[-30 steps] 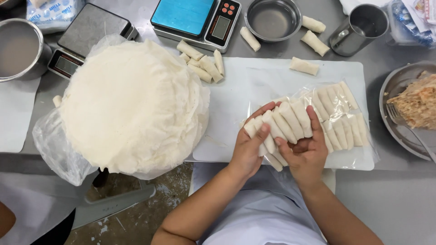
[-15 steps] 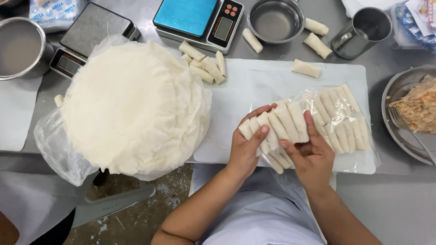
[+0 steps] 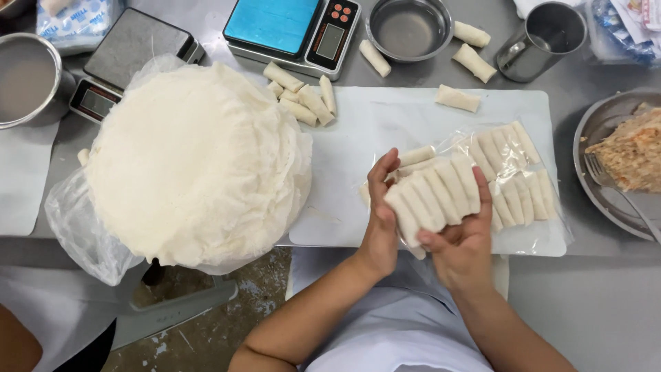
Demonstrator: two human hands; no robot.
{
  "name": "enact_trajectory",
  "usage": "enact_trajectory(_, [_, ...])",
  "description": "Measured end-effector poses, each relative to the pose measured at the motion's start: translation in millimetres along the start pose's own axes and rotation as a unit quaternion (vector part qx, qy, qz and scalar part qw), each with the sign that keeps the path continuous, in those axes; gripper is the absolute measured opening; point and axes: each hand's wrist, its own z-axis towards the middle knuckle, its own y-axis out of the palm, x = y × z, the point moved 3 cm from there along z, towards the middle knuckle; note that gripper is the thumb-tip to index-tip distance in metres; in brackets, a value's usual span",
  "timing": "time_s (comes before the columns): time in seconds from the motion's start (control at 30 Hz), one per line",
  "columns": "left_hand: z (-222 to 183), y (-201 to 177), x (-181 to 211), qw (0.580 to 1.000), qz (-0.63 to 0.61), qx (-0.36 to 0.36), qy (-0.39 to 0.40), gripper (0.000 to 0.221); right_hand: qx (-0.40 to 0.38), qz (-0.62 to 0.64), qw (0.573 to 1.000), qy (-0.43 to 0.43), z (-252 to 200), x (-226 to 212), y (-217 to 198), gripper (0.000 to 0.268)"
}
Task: The person picks up several white spring rolls one by one and places them into a clear plastic bag until it contains a set of them, then folds the top of the bag over.
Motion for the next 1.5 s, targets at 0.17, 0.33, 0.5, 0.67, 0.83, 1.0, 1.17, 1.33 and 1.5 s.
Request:
enact_trajectory(0.17, [-12,-9,-11,0.741,0.586,-0.208,0.254,0.047,0.216,0.144,0.949,0.176,17,-33,-74,0.037])
enact_trajectory(0.33, [19,-63,-8,0.693,0.638,-0.236,0.240,0.069,0.222,0.080,0.971,0.045,13,-81,-130,0.087])
enact_trajectory(0.5, [50,-70,12,0.738,0.622,-0.184,0.185,0.069,0.197,0.022,0.978,0.057,0,-84,-143,0.086])
enact_trajectory(0.67, [43,-42,7,0.802,0.584,-0.029,0.122,0.041,0.156,0.012,0.986,0.058,-24,-74,-155,0.103])
enact_trajectory(0.83, [21,29,20,0.796,0.567,-0.037,0.207,0.054,0.141,-0.002,0.988,0.055,-26,-74,-144,0.094])
enact_trajectory(1.0, [25,27,3,0.666,0.710,-0.039,0.225,0.023,0.097,-0.064,0.993,0.018,-25,-74,-135,0.096])
enact_trajectory(1.17, [25,-8,-4,0.824,0.561,-0.031,0.081,0.020,0.079,-0.054,0.985,0.146,-18,-63,-118,0.106])
enact_trajectory(1.33, [85,-20,23,0.818,0.573,-0.019,0.037,0.020,0.054,-0.001,0.984,0.171,-12,-46,-117,0.101])
enact_trajectory(1.5, [100,26,124,0.810,0.532,-0.023,0.246,0.008,0.064,-0.042,0.988,0.135,-10,-67,-114,0.092])
